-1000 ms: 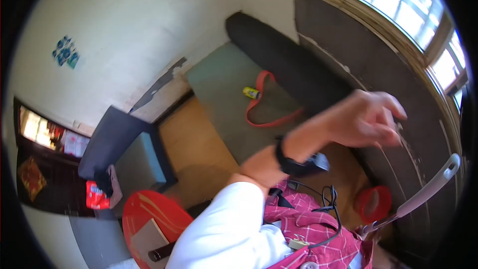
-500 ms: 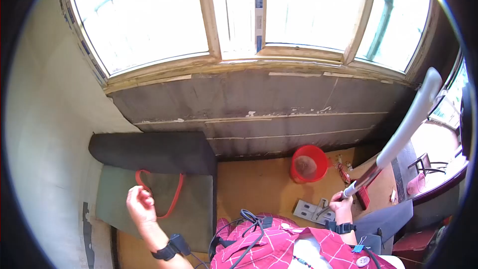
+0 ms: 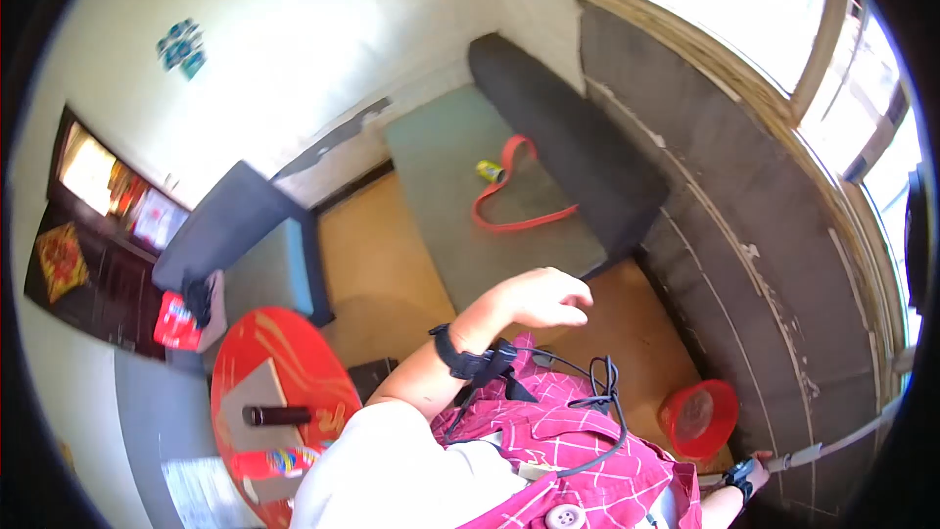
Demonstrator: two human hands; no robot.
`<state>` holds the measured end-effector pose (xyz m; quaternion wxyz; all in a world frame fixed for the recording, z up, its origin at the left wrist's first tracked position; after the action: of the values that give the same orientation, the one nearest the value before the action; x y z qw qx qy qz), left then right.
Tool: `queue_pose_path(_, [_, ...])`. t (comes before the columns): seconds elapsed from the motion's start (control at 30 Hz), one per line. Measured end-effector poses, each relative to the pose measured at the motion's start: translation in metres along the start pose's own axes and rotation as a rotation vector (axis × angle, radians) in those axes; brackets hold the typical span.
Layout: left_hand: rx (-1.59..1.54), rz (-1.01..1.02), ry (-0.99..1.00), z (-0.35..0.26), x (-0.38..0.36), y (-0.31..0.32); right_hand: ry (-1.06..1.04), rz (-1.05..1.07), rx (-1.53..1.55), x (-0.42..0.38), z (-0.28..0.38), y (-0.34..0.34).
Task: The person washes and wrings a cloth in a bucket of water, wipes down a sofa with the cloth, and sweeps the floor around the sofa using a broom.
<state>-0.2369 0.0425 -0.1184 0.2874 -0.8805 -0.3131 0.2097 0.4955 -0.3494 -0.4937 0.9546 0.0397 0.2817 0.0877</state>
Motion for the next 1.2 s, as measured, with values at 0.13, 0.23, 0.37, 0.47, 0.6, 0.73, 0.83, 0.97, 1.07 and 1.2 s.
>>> queue_pose_path(0.13, [0.052,-0.289,-0.407,0.051,-0.076,-0.010,-0.278,-0.054,-1.009,-0.107,0.061,0.094])
queue_pose_path(0.23, [-0.037,-0.237,-0.531,0.056,-0.110,-0.009,-0.333,-0.032,-0.934,-0.035,0.048,0.082])
queue_pose_path(0.37, [-0.137,-0.201,-0.605,0.051,-0.106,-0.010,-0.348,0.036,-0.833,0.038,0.030,0.067])
queue_pose_path(0.47, [-0.129,-0.203,-0.550,0.050,-0.085,-0.014,-0.365,0.054,-0.764,0.085,0.012,0.036])
queue_pose_path(0.6, [-0.228,-0.170,-0.414,0.052,-0.068,-0.012,-0.364,0.230,-0.073,0.053,0.006,0.037])
queue_pose_path(0.73, [0.054,-0.123,-0.299,0.040,-0.048,-0.021,0.069,0.124,0.444,0.121,-0.038,0.001])
queue_pose_path(0.83, [0.101,-0.132,-0.242,0.041,-0.034,-0.026,-0.503,0.026,-0.629,0.052,-0.009,0.022])
queue_pose_path(0.97, [0.110,-0.129,-0.251,0.038,-0.025,-0.029,-0.290,0.059,-0.520,-0.101,-0.017,0.131])
queue_pose_path(1.07, [0.090,-0.144,-0.263,0.051,-0.025,-0.027,-0.160,0.217,-0.473,-0.138,-0.055,0.198])
queue_pose_path(1.2, [0.088,-0.208,-0.289,0.062,-0.040,-0.036,0.008,0.397,-0.426,-0.169,-0.103,0.273])
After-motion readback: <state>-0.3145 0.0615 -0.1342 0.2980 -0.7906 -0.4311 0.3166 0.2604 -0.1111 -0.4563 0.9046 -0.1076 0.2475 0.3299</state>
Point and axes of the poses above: each hand's wrist, its own x-axis towards the middle knuckle, its own y-axis out of the palm, z = x × y, the point moved 5 cm from there along x, towards the middle knuckle, and after that the axes turned 1 degree about y, right-handed, at the moved point
